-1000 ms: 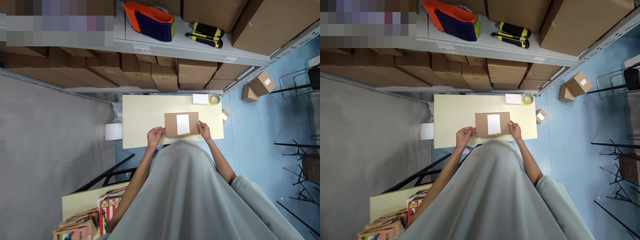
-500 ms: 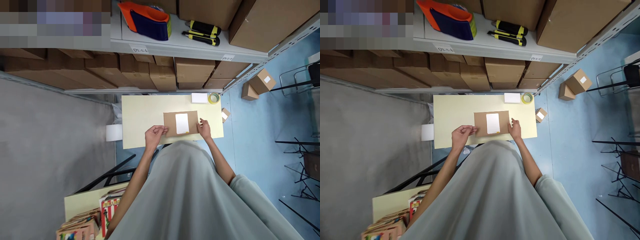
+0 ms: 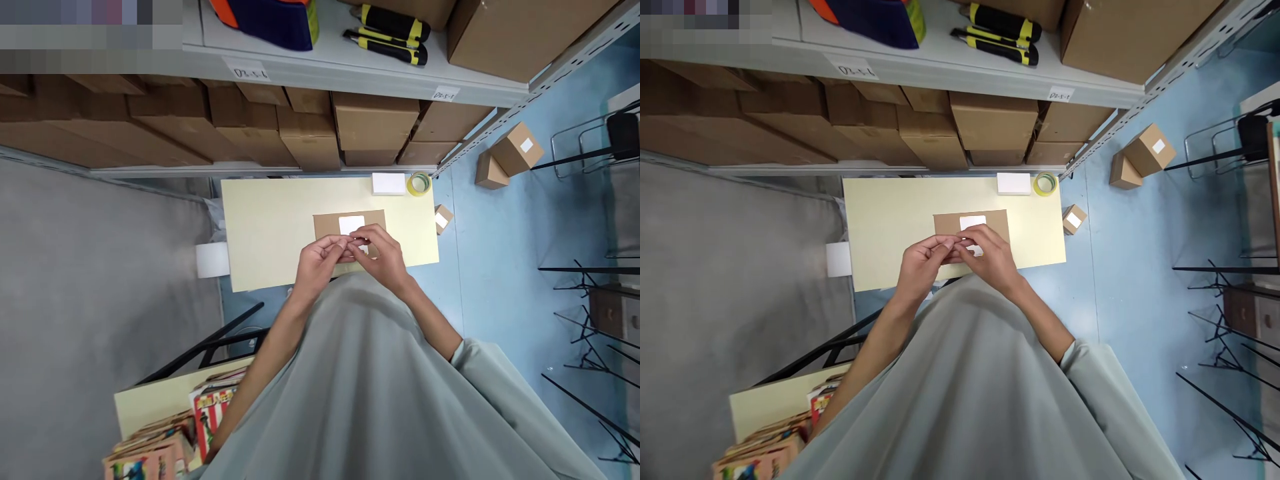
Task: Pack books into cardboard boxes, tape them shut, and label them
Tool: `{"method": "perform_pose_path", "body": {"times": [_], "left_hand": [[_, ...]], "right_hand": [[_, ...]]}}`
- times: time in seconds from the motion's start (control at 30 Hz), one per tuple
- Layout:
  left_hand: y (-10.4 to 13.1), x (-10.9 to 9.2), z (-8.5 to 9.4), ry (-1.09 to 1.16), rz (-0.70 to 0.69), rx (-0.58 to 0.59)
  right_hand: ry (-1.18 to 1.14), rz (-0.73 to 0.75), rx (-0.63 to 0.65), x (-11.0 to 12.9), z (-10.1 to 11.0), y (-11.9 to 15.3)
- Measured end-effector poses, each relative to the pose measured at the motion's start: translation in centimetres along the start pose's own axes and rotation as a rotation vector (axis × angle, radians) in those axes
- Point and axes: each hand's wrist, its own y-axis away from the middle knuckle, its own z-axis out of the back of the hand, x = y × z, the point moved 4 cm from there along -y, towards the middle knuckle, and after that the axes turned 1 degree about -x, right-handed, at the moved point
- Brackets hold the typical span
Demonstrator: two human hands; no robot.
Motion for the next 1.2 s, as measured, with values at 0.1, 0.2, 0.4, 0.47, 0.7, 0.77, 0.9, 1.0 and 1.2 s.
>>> {"method": "perform_pose_path", "body": {"times": [0.1, 0.2, 0.4, 0.47, 0.7, 0.77, 0.9, 1.0, 1.2], "left_hand": [[-0.2, 0.5, -0.2, 0.001, 0.003, -0.020], [-0.2, 0.5, -0.4, -0.009, -0.007, -0.026], [0.6, -1.2, -1.4, 0.035, 0.034, -0.012], [0.8, -1.7, -1.8, 0.058, 0.048, -0.006], [1.1, -2.0, -2.0, 0.092, 0.067, -0.023], [1.1, -1.8, -1.9, 0.088, 0.064, -0.029], [1.3, -1.7, -1.8, 0.082, 0.068, -0.044], [1.3, -1.7, -1.9, 0.076, 0.082, -0.034], [1.2, -1.8, -2.2, 0.064, 0.087, -0.024]], "right_hand": [[0.062, 0.055, 0.016, 0.0, 0.1, 0.1], [0.164, 0.094, 0.043, -0.3, -0.1, 0.4], [0.476, 0.190, 0.091, -1.1, -0.9, 1.2], [0.533, 0.201, 0.117, -1.3, -1.2, 1.4], [0.563, 0.233, 0.099, -2.0, -1.9, 1.9], [0.559, 0.237, 0.097, -2.2, -2.2, 2.0], [0.555, 0.262, 0.077, -2.3, -2.4, 2.4], [0.557, 0.266, 0.051, -2.4, -2.3, 2.6], [0.525, 0.215, 0.086, -3.2, -2.4, 2.9]]}}
